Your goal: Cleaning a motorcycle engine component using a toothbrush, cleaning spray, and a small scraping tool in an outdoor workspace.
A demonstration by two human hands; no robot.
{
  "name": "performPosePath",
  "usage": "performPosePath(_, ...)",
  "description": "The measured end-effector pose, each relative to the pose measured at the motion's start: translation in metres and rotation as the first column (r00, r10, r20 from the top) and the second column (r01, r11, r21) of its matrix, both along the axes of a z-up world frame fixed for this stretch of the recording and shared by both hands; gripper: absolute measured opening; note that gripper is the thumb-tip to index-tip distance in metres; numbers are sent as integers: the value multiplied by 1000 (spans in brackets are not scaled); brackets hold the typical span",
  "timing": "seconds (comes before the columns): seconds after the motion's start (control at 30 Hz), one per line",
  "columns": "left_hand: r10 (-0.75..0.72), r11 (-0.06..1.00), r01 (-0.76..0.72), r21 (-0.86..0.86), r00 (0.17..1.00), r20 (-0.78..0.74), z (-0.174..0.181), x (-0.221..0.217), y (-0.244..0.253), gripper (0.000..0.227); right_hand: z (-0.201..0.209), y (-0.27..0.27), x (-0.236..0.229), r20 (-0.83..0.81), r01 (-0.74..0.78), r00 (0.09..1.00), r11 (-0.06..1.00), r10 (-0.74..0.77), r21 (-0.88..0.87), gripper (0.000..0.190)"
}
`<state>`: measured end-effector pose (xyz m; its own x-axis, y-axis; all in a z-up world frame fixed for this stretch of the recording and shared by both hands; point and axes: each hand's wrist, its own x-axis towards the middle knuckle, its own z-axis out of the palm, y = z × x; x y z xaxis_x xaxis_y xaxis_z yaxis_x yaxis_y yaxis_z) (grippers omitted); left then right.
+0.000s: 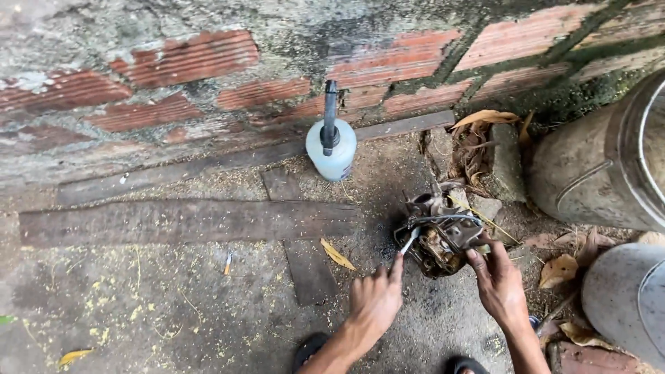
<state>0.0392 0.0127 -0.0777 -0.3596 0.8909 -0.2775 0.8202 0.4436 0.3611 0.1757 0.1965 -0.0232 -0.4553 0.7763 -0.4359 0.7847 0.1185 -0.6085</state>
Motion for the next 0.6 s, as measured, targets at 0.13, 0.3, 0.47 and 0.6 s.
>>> performPosePath(0.13,45,999,-43,-23,997,68,11,9,-15,70,-1,5,-1,30,70,997,997,-69,-25,48)
performPosePath(0.3,15,999,-18,44,997,70,3,1,-3,65,-17,4,6,13,18,1000,999,-19,50,41)
performPosePath(0.47,95,994,-93,61,995,-20,-1,9,-8,70,-19,7,10,27,-10,1000,998,8,64,45)
performPosePath(0.6,88,996,-88,-2,993,81,-1,21,-4,74,-23,4,12,57,18,998,998,-21,54,36)
